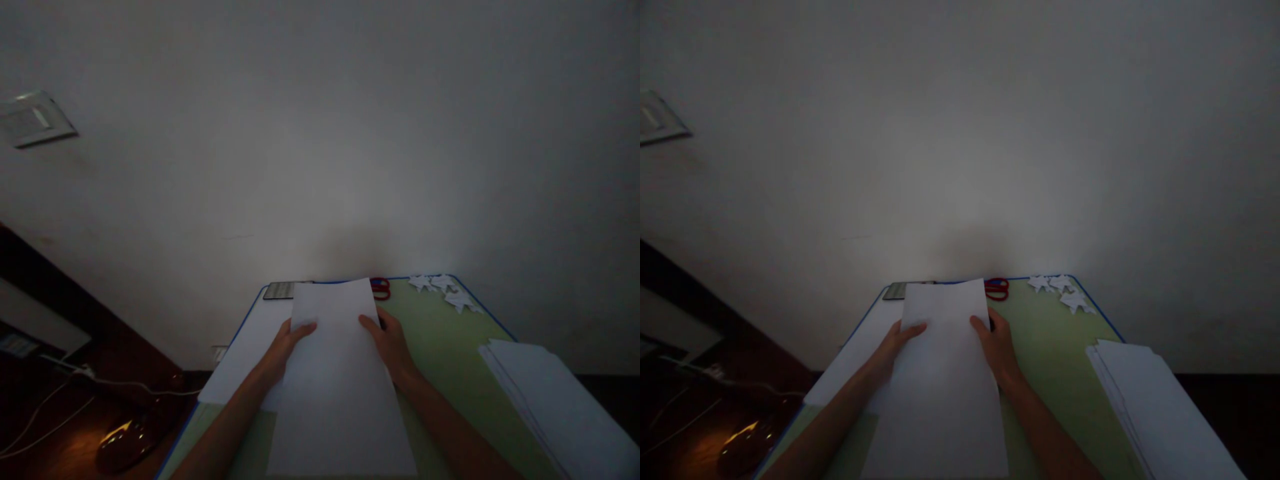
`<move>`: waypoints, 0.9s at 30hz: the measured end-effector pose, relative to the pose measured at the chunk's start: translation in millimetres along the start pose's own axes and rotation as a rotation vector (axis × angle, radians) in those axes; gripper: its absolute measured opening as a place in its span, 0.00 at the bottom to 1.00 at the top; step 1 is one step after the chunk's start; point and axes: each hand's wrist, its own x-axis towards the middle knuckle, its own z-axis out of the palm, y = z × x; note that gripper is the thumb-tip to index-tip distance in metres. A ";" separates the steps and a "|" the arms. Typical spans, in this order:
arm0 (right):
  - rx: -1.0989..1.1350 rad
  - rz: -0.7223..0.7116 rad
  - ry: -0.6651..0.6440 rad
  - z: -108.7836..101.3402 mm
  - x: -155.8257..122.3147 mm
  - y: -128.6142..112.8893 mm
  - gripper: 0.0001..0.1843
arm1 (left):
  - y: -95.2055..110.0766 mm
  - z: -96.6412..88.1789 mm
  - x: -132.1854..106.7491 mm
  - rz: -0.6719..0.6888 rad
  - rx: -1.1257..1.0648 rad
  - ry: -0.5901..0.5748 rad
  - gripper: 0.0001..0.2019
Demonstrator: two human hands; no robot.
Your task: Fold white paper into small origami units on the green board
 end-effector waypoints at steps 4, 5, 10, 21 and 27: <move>-0.027 -0.017 -0.008 -0.1 -1.6 -1.3 0.19 | -4.8 -3.3 4.7 0.012 -0.014 0.021 0.26; -0.034 -0.013 -0.005 -0.2 -1.6 -1.2 0.19 | -5.5 -3.9 5.4 0.008 -0.014 0.017 0.26; -0.054 0.023 0.018 -0.9 -2.5 -0.1 0.20 | -7.5 -5.8 5.1 0.026 0.003 -0.030 0.25; -0.006 -0.017 0.033 -1.4 -4.9 0.2 0.20 | -7.8 -9.5 7.2 0.053 -0.053 -0.149 0.24; 0.078 -0.013 0.038 -2.9 3.7 2.8 0.21 | -8.4 -10.4 7.7 0.091 -0.063 -0.139 0.22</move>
